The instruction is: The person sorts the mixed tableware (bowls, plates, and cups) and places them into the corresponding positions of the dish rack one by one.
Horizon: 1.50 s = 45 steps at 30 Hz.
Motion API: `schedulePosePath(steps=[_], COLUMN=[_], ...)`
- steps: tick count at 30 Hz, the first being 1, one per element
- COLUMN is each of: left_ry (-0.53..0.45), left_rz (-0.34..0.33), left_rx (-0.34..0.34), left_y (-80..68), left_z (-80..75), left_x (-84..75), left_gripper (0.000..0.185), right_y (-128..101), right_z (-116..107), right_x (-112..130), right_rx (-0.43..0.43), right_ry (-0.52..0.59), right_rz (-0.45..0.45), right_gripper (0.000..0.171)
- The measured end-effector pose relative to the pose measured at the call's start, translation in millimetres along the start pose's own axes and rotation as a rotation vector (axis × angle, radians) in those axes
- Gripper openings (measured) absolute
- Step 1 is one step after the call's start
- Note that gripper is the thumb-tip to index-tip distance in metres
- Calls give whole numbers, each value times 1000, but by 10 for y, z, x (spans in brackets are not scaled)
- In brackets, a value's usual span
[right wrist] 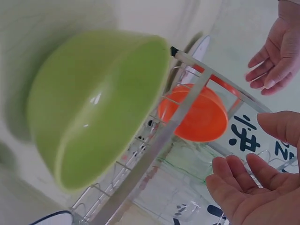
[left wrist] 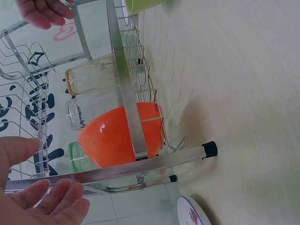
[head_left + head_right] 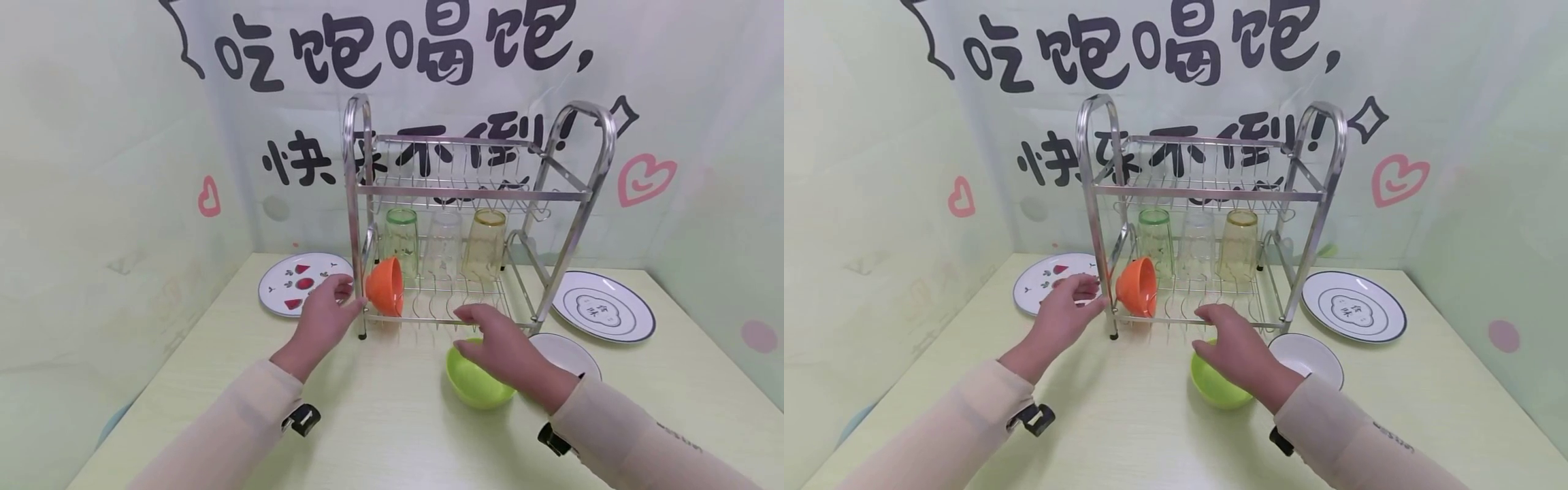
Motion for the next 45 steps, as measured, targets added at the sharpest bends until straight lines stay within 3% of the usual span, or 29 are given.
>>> schedulePosePath(steps=[7,15,22,31,36,45], left_ry=[48,112,171,184,179,175], left_rz=[15,116,146,170,208,179], left_rx=[24,23,12,14,11,52], left_y=[-111,-275,-359,-424,-468,-523], left_z=[85,152,192,258,296,355], left_x=[7,-23,-33,-5,1,18], left_gripper=[47,46,46,44,41,37], right_y=[-163,-349,-486,-600,-633,-676], right_z=[58,117,122,209,249,305], right_x=[-63,-150,-195,-239,-237,-202], right_rx=[20,56,64,40,64,57], right_ry=[-86,-175,-201,-274,-276,-332], right_rz=[-30,-83,-91,-209,-200,-251], right_gripper=[42,38,32,30,28,26])
Point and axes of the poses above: each hand's wrist, its own y-axis towards the middle knuckle, its own z-axis out of the palm, x = y × z, the point moved 6 cm from there along y, towards the middle knuckle, and after that the axes turned 15 degrees about -z, right-handed, at the moved point
